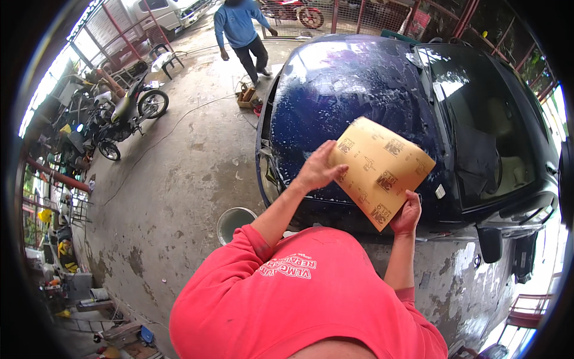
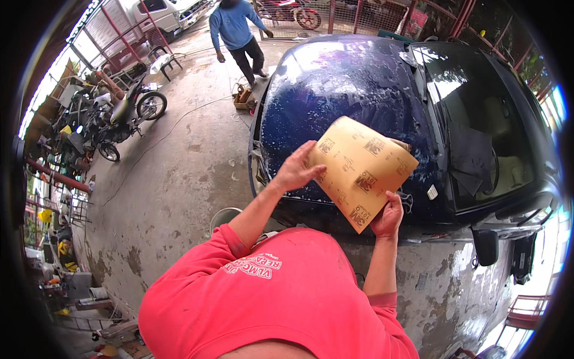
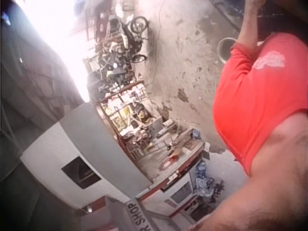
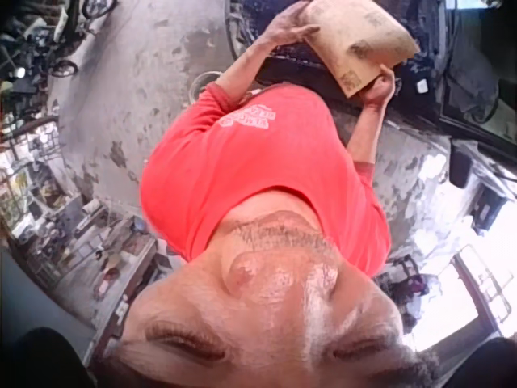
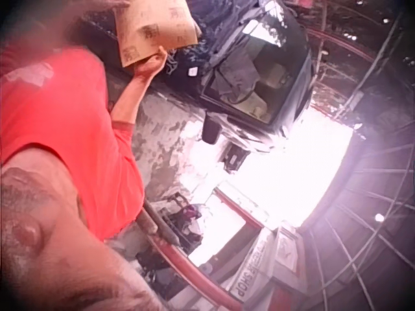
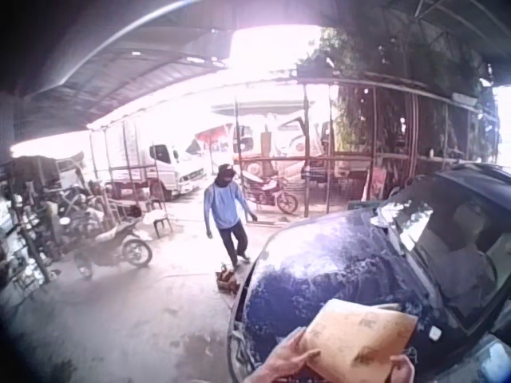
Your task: The person sands the hood of a dark-colored car using a sanding block and sandpaper, repeatedly dipping the sandpaper into a bucket of water. The person switches between different sandpaper sheets and continues sanding the hood surface.
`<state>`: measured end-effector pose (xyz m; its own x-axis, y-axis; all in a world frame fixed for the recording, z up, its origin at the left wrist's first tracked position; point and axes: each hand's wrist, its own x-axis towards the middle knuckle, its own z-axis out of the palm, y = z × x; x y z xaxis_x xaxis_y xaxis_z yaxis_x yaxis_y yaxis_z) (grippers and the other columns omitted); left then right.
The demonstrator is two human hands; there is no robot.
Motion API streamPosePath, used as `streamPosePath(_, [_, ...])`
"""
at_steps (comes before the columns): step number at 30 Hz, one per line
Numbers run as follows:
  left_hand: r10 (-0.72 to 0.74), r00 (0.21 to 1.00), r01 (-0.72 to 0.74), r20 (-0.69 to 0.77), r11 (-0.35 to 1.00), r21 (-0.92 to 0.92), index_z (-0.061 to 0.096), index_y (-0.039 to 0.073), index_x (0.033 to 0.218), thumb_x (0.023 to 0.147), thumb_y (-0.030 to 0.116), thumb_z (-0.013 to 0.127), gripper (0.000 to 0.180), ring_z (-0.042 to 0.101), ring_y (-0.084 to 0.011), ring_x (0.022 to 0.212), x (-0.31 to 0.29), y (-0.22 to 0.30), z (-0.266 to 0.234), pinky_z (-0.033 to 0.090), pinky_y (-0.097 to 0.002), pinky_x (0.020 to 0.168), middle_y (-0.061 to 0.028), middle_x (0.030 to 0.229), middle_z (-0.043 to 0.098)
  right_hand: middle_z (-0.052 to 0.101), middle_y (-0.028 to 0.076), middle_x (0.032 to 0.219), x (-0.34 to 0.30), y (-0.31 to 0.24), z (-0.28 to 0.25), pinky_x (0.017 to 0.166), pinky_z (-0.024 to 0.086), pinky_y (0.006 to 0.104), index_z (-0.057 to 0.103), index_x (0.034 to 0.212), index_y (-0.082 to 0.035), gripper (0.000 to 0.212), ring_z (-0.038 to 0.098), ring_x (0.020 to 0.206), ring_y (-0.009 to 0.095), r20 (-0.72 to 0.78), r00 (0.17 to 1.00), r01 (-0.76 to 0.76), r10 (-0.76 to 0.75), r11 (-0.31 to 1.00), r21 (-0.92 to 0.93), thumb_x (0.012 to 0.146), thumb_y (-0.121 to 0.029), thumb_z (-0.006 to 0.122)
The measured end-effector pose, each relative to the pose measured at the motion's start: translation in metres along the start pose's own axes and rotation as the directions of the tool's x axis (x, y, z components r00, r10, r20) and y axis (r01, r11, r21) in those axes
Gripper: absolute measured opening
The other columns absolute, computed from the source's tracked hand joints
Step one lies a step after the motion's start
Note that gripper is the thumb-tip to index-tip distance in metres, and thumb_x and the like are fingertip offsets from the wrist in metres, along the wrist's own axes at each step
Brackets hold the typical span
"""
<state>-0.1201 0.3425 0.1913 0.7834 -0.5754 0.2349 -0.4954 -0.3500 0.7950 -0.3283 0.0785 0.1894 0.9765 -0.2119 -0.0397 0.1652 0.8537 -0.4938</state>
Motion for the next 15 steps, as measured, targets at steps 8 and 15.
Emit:
streamPosePath(8, [-0.260, 0.885, 0.465, 0.387, 0.550, -0.694, 0.067, -0.001, 0.147, 0.104, 0.011, 0.080, 0.046, 0.070, -0.0109, 0.115, 0.007, -0.020, -0.007, 0.057, -0.0295, 0.102, -0.0068, 0.130, 0.079, 0.074, 0.011, 0.141, -0.012, -0.025, -0.001, 0.115, 0.054, 0.0463, 0.063, 0.146, -0.004, 0.043, 0.070, 0.132, 0.027, -0.099, 0.994, 0.022, -0.048, 0.968, -0.252, 0.105, -0.012, 0.064])
streamPosePath(15, [-0.152, 0.973, 0.228, 0.174, 0.752, -0.619, 0.062, 0.002, 0.156, 0.104, -0.004, 0.072, 0.053, 0.069, -0.0098, 0.116, -0.008, -0.001, 0.002, 0.056, -0.0296, 0.104, -0.0040, 0.135, 0.077, 0.077, 0.008, 0.134, -0.014, -0.002, -0.003, 0.104, 0.060, 0.0380, 0.066, 0.138, -0.006, 0.035, 0.075, 0.120, 0.020, -0.198, 0.964, 0.083, -0.177, 0.908, -0.410, 0.104, 0.002, 0.069])
